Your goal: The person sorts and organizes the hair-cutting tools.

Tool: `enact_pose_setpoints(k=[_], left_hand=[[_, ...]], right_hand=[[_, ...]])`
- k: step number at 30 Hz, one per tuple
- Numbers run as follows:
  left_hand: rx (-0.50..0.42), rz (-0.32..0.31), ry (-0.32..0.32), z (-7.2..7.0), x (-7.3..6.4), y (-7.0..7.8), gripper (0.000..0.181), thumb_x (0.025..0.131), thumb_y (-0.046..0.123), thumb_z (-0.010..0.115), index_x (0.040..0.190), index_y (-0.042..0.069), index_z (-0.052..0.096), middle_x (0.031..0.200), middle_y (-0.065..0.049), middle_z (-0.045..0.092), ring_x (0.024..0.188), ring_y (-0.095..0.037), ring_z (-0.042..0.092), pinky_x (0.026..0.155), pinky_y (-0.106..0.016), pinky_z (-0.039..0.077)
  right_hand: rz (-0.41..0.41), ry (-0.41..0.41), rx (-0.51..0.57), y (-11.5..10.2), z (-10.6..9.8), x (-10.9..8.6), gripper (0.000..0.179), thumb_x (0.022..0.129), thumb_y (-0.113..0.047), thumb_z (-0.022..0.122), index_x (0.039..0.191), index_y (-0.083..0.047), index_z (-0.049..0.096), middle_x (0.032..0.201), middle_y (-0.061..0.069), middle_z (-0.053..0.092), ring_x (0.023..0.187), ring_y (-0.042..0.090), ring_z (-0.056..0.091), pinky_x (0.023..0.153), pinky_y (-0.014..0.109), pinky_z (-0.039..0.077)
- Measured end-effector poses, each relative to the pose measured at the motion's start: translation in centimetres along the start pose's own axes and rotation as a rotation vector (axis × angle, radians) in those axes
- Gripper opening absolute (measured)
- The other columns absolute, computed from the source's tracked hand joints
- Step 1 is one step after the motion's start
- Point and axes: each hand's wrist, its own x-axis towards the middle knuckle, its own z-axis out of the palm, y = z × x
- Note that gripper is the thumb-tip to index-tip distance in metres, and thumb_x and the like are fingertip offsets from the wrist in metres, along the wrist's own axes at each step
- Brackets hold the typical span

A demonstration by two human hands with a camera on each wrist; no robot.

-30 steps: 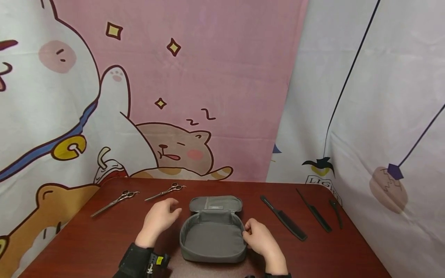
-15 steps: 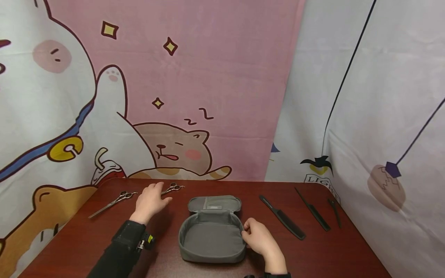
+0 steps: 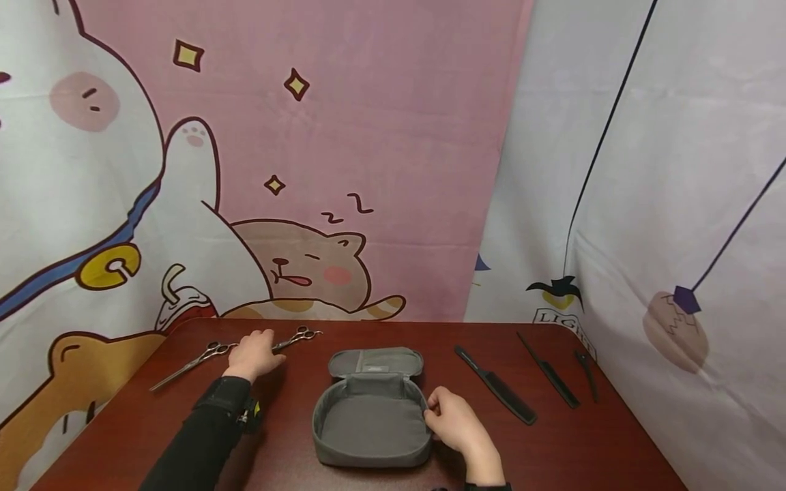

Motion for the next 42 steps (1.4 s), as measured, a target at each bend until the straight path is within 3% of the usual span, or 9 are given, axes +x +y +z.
enact_pose_setpoints(k=[10, 20, 31, 42], left_hand=[[0.027, 0.043, -0.056, 0.1, 0.8, -1.1, 0.048, 0.085, 0.021, 0.077, 0.118, -0.008, 0.057, 0.111, -0.029, 0.058, 0.104, -0.048, 0.056, 0.082, -0.061, 0.048], [0.024, 0.023, -0.088, 0.7, 0.6, -1.4, 0.038, 0.085, 0.016, 0.076, 0.112, -0.007, 0.061, 0.105, -0.026, 0.061, 0.099, -0.046, 0.059, 0.08, -0.057, 0.05], [0.017, 0.049, -0.056, 0.8, 1.1, -1.6, 0.017, 0.084, 0.002, 0.07, 0.1, -0.004, 0.068, 0.097, -0.022, 0.063, 0.09, -0.041, 0.062, 0.074, -0.053, 0.052], [0.045, 0.058, -0.037, 1.1, 1.4, -2.0, 0.014, 0.085, -0.006, 0.064, 0.096, 0.0, 0.071, 0.095, -0.02, 0.064, 0.087, -0.039, 0.063, 0.071, -0.052, 0.053]], right_hand=[[0.021, -0.006, 0.01, -0.2, -0.1, 0.0, 0.01, 0.095, -0.004, 0.061, 0.099, 0.0, 0.053, 0.08, 0.009, 0.054, 0.069, 0.023, 0.064, 0.061, 0.041, 0.056], [0.021, -0.011, 0.007, -0.2, -0.1, 0.0, 0.01, 0.095, -0.004, 0.061, 0.099, 0.0, 0.053, 0.082, 0.009, 0.055, 0.069, 0.023, 0.064, 0.061, 0.041, 0.056], [0.024, -0.008, 0.005, -0.3, -0.1, -0.2, 0.01, 0.095, -0.005, 0.061, 0.098, 0.0, 0.053, 0.081, 0.008, 0.055, 0.068, 0.023, 0.064, 0.061, 0.04, 0.056], [0.022, -0.007, 0.016, -0.2, -0.1, -0.2, 0.009, 0.095, -0.004, 0.061, 0.097, -0.001, 0.053, 0.08, 0.008, 0.054, 0.068, 0.022, 0.063, 0.062, 0.042, 0.056]])
